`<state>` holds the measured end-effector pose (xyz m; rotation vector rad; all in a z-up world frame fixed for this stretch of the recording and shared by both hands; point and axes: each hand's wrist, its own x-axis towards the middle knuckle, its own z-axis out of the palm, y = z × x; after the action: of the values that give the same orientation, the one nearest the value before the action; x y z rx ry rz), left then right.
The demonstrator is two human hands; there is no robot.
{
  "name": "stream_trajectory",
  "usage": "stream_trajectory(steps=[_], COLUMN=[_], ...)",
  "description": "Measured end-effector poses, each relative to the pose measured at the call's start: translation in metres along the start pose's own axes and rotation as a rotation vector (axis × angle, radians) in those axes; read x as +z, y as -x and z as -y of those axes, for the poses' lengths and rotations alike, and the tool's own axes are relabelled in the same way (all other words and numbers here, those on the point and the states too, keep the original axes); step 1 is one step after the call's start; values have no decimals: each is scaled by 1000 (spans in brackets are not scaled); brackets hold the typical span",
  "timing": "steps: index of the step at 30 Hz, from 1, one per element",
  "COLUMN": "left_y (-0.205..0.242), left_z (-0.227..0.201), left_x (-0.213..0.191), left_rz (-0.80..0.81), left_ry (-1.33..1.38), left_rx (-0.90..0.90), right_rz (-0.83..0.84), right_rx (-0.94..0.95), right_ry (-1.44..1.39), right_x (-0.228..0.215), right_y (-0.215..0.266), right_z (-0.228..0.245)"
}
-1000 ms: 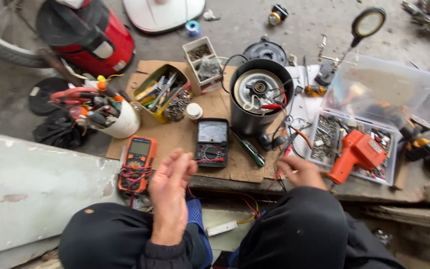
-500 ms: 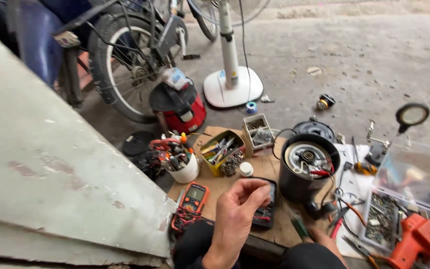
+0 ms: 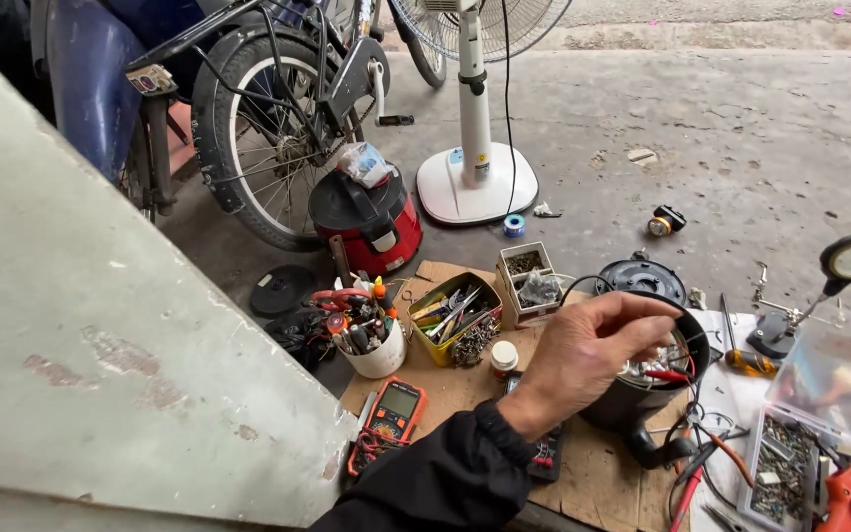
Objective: The person is repairing an electronic motor component by stripping wire insulation, twisting wires together, and soldering the connections.
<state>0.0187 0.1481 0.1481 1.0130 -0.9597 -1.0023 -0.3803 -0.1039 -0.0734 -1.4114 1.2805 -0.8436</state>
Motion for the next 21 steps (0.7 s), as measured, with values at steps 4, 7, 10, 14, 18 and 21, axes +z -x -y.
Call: stream_trajectory(steps=[4,7,10,14,18,21], left_y=[-25,-43,-63,-77,-73,-65], left_z=[3,13,28,43,44,41], left_x=[-26,-40,-49,-55,-50,-45], left_rz=[-34,-143,-228,-265,-262,-228], left_ry=[-66,-38,-61,-124,-214,-297], left_rx=[-81,-141,-146,-147,-78,-6], right_rz=[4,96,137,136,144,211], right_rx=[-149,-229,-71,43,69,228], right_ry=[-268,-405,-385,-404,-455,-535], right_x=[173,237,263,272,268,265], right_y=[120,137,109,91,90,97], right_z=[236,286,273,251,245,244])
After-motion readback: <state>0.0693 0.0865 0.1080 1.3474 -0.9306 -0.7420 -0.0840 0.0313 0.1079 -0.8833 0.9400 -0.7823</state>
